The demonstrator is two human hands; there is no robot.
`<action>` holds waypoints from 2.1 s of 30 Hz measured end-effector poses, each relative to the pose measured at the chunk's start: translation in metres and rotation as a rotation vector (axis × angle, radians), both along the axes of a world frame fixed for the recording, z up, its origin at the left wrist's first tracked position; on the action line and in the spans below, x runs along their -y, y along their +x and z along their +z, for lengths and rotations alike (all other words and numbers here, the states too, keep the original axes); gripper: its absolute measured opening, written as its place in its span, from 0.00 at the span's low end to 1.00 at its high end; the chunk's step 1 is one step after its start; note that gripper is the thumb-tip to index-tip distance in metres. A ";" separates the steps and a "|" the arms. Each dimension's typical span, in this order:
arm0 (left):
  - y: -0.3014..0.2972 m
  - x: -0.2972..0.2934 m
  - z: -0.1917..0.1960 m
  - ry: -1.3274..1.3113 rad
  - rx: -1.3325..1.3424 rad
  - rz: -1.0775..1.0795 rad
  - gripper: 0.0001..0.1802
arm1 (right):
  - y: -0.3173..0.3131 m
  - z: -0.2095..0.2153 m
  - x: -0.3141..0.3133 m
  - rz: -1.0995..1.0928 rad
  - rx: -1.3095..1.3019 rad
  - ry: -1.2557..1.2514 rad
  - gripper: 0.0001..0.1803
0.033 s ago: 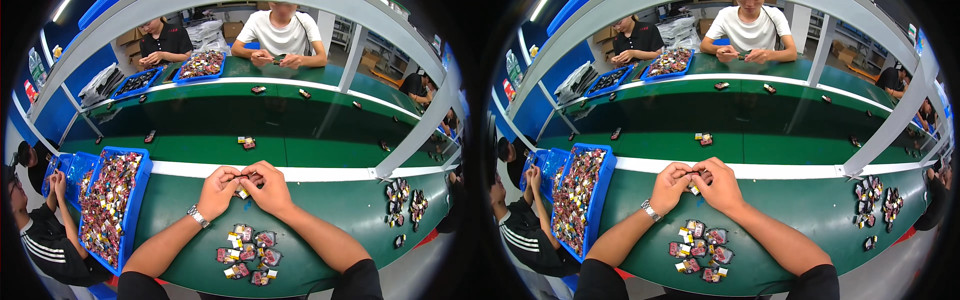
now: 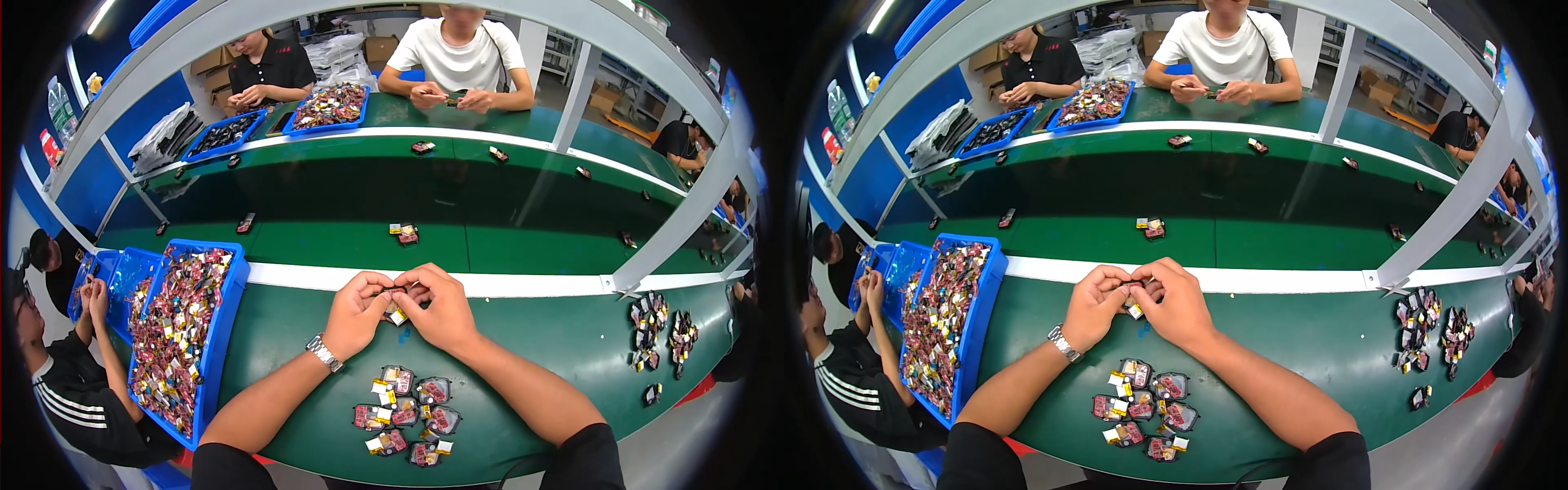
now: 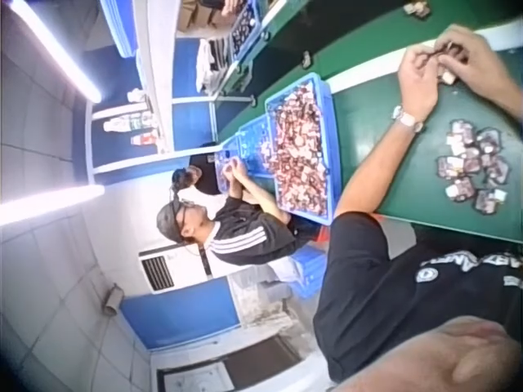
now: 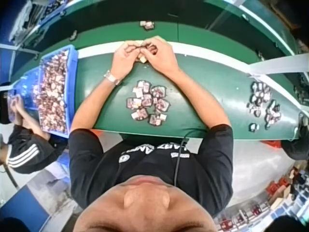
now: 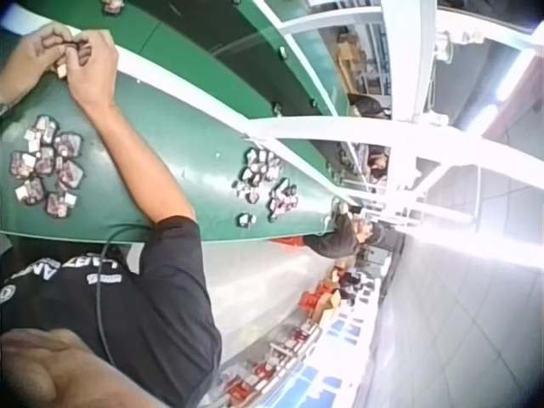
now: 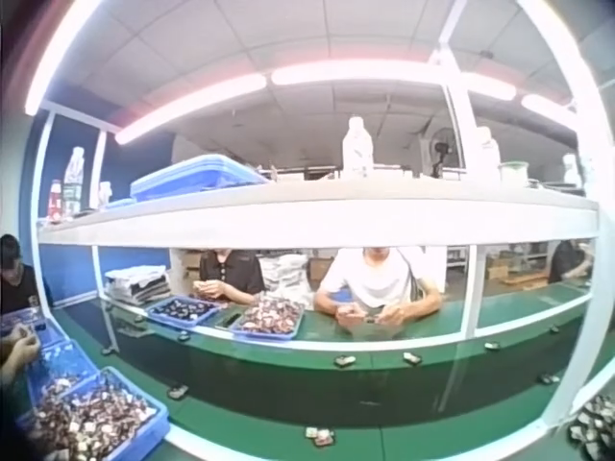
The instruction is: The person is manually assembling small black electronic or plastic components on a production line, placing finished pieces into a pile.
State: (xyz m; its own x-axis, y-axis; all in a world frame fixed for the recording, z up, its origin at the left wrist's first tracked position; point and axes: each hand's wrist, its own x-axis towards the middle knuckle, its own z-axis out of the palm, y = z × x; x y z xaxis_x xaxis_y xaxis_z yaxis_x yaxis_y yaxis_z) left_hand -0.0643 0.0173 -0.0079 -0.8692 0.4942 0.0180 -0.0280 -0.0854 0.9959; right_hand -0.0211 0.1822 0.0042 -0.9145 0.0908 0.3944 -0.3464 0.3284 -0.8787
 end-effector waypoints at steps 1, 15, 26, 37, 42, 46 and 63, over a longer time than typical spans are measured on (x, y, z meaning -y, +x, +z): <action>0.000 0.000 0.001 0.005 -0.003 0.001 0.09 | 0.000 0.000 0.000 0.004 0.018 -0.003 0.07; -0.006 0.003 0.000 0.164 0.035 -0.097 0.13 | -0.073 -0.001 -0.139 -0.555 0.243 0.305 0.10; -0.010 0.005 -0.002 0.158 0.062 -0.074 0.09 | -0.074 -0.010 -0.028 -0.522 0.139 0.747 0.30; -0.020 0.024 0.011 0.225 0.389 -0.288 0.19 | 0.006 0.035 -0.035 0.227 0.033 0.384 0.26; -0.017 0.019 0.012 0.160 0.337 -0.373 0.21 | 0.011 0.027 -0.029 0.255 -0.087 0.354 0.23; -0.011 0.015 0.012 0.218 0.359 -0.341 0.23 | 0.014 0.014 -0.014 -0.065 -0.223 0.347 0.13; -0.004 0.009 0.010 0.224 0.302 -0.278 0.18 | 0.018 0.011 -0.003 -0.177 -0.397 0.779 0.16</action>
